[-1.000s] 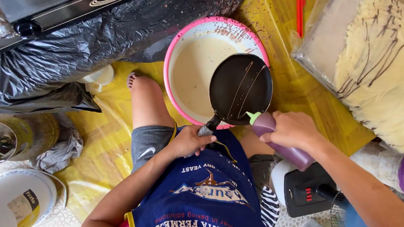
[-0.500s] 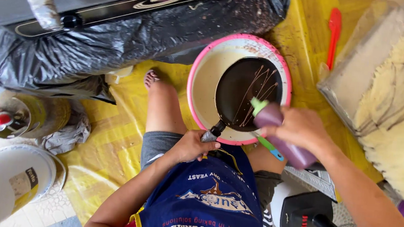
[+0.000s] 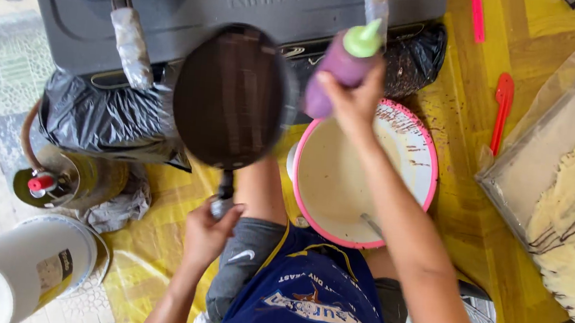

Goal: Dipping pans into batter, cooking them on a gas stove, and stacking the finished crepes

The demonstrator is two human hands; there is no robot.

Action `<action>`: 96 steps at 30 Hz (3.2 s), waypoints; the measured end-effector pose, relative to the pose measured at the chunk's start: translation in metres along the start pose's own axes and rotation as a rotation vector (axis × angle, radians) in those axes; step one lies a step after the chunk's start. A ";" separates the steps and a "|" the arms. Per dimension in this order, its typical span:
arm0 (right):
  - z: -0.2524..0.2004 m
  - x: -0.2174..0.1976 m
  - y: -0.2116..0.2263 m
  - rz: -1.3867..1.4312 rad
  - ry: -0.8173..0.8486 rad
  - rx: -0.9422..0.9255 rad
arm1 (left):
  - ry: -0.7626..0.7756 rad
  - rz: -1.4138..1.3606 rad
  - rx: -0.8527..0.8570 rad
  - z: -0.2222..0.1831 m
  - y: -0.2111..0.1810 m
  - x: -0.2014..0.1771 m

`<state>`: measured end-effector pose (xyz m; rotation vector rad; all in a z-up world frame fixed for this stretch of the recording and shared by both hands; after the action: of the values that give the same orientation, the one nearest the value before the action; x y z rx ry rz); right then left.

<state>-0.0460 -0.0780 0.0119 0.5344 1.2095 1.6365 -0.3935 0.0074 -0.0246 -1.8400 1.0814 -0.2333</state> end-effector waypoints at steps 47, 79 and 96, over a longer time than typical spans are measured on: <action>-0.269 -0.261 0.115 -1.470 0.191 0.290 | 0.665 0.244 -0.046 0.061 -0.003 0.148; -0.252 -0.230 0.167 -1.621 -0.041 0.007 | 0.858 -0.295 -0.267 0.015 -0.012 0.219; -0.283 -0.275 0.129 -1.360 -0.246 0.492 | 0.870 -0.026 -0.050 0.002 0.019 0.189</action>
<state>-0.2160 -0.4530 0.0671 0.0884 1.2972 0.1228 -0.2915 -0.1376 -0.0934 -1.8181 1.6404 -1.0998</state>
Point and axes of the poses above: each hand's wrist, its own z-axis towards the middle knuckle, its own x-axis out of the palm, y = z × x, the point moved 3 cm from there along z, towards the middle knuckle, and after that the axes turned 5 degrees about z, right-handed, at the moved point
